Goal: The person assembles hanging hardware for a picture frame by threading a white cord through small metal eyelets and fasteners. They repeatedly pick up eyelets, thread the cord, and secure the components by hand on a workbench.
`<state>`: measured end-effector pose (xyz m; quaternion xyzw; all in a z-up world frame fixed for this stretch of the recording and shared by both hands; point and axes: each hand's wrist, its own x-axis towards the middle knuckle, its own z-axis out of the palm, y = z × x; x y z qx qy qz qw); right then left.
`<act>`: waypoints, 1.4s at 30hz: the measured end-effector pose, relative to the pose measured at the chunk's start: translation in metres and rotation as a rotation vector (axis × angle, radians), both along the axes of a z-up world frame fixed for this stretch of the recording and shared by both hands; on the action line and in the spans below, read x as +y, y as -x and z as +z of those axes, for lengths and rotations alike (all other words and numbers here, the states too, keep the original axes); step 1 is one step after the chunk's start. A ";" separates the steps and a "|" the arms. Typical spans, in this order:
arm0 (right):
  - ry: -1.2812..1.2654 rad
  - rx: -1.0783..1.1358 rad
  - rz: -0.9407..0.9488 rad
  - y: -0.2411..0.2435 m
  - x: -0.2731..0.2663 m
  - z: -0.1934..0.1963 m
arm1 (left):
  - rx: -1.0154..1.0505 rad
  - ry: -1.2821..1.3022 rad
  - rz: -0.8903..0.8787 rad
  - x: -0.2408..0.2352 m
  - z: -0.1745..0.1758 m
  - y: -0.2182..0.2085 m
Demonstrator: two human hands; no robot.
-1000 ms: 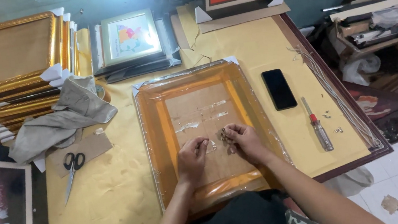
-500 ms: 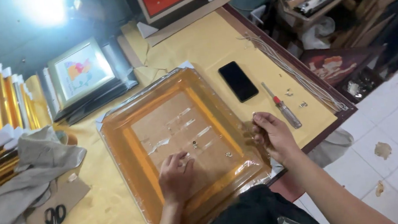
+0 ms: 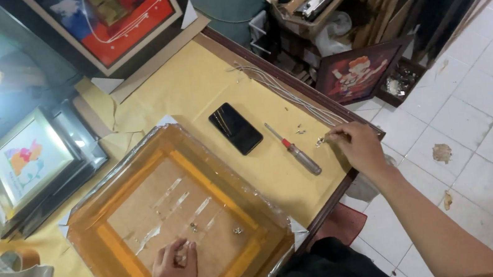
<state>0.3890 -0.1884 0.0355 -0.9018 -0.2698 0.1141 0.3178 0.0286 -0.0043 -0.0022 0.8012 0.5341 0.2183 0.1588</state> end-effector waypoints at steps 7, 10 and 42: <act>0.137 -0.065 0.115 -0.011 -0.001 -0.021 | 0.089 0.007 0.098 0.001 -0.014 -0.002; 0.118 -0.003 0.103 -0.016 -0.003 -0.019 | 0.027 -0.041 0.091 -0.003 -0.009 -0.004; 0.137 -0.044 0.752 0.197 0.119 0.013 | -0.256 -0.007 -0.154 0.012 -0.025 0.019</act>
